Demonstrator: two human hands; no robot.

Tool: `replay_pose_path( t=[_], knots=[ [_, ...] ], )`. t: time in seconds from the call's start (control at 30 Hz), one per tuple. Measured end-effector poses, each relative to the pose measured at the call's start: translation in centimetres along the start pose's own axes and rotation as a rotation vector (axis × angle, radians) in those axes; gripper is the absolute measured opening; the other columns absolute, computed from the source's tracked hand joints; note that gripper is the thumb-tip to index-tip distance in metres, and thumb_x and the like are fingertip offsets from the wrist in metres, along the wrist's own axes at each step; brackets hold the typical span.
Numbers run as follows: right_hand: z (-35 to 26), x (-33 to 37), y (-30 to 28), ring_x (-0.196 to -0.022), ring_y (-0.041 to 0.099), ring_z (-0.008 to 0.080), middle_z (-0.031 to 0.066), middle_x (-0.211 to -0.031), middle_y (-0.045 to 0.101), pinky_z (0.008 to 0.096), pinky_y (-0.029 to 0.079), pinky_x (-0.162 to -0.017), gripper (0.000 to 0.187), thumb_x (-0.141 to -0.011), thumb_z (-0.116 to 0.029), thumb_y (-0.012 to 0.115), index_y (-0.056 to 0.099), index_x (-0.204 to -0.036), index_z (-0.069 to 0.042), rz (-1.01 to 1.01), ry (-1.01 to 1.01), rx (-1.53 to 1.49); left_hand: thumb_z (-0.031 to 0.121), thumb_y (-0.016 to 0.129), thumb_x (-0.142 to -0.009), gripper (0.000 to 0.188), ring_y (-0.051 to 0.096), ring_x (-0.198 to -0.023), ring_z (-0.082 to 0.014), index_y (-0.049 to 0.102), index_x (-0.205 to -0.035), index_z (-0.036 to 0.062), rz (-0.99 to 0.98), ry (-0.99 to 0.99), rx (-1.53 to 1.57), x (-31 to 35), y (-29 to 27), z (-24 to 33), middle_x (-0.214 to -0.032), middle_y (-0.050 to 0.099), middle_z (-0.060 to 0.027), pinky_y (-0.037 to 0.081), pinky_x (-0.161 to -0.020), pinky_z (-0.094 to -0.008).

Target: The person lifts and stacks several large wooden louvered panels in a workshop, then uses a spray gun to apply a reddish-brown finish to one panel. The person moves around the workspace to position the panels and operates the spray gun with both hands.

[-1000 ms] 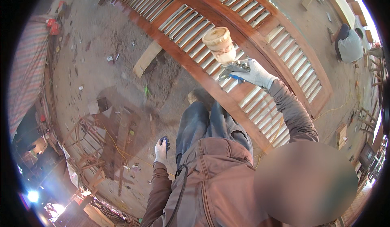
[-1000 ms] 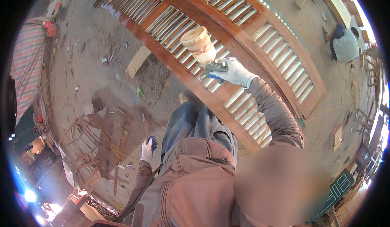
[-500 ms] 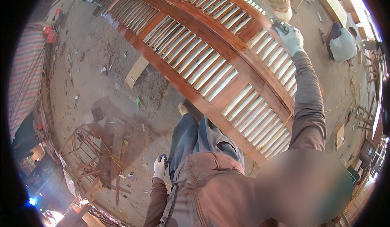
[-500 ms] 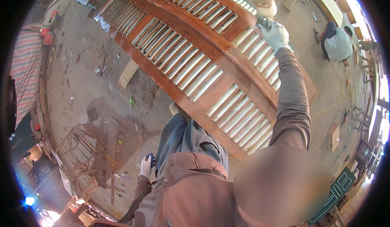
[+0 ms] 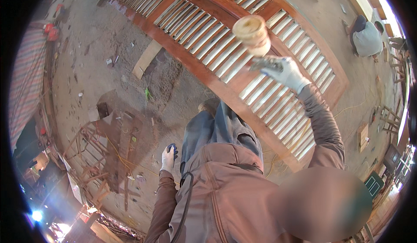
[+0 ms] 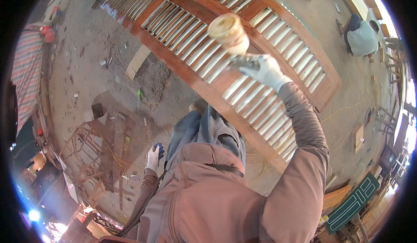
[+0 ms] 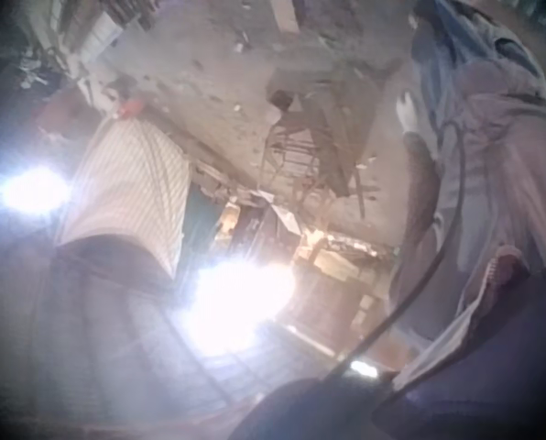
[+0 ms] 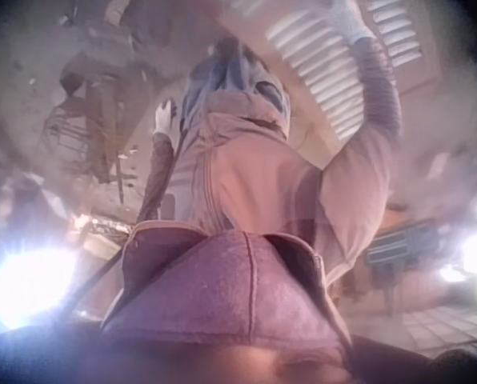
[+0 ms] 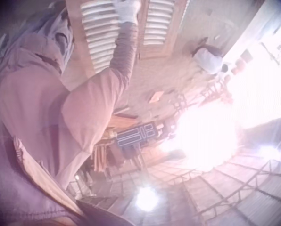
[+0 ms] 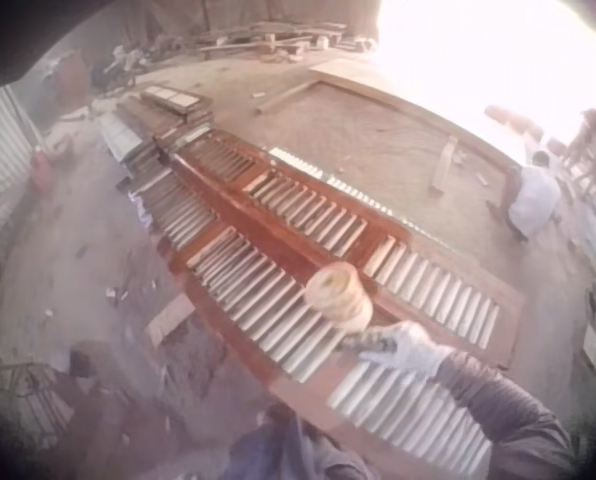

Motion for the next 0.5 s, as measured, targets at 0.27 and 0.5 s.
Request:
replay_pose_path(
  t=[0.27, 0.5],
  knots=[
    [0.4, 1.7, 0.4, -0.075, 0.065, 0.0063, 0.0007, -0.094, 0.073, 0.0247, 0.056, -0.068, 0.033, -0.089, -0.017, 0.077, 0.071, -0.118, -0.004, -0.09, 0.265, -0.228, 0.025, 0.056, -0.102, 0.028, 0.067, -0.086, -0.0163, 0.064, -0.124, 0.0097, 0.035, 0.002, 0.02, -0.2, -1.4, 0.9, -0.108, 0.069, -0.0054, 0.053, -0.07, -0.0307],
    [8.7, -2.4, -17.2, -0.081, 0.071, 0.0292, 0.0103, -0.089, 0.074, 0.0397, 0.055, -0.076, 0.04, -0.088, -0.047, 0.069, 0.074, -0.11, -0.014, 0.367, 0.323, 0.428, 0.027, 0.058, -0.101, 0.03, 0.067, -0.088, -0.0172, 0.064, -0.124, 0.0087, 0.022, -0.005, -0.042, 0.4, -0.2, 0.5, -0.107, 0.068, -0.0058, 0.053, -0.072, -0.031]
  ],
)
Point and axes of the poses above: each hand's wrist, its own x-axis away from the middle knuckle, its own y-axis out of the palm, z = x × y, the point moved 7 cm from there along -x, towards the middle knuckle
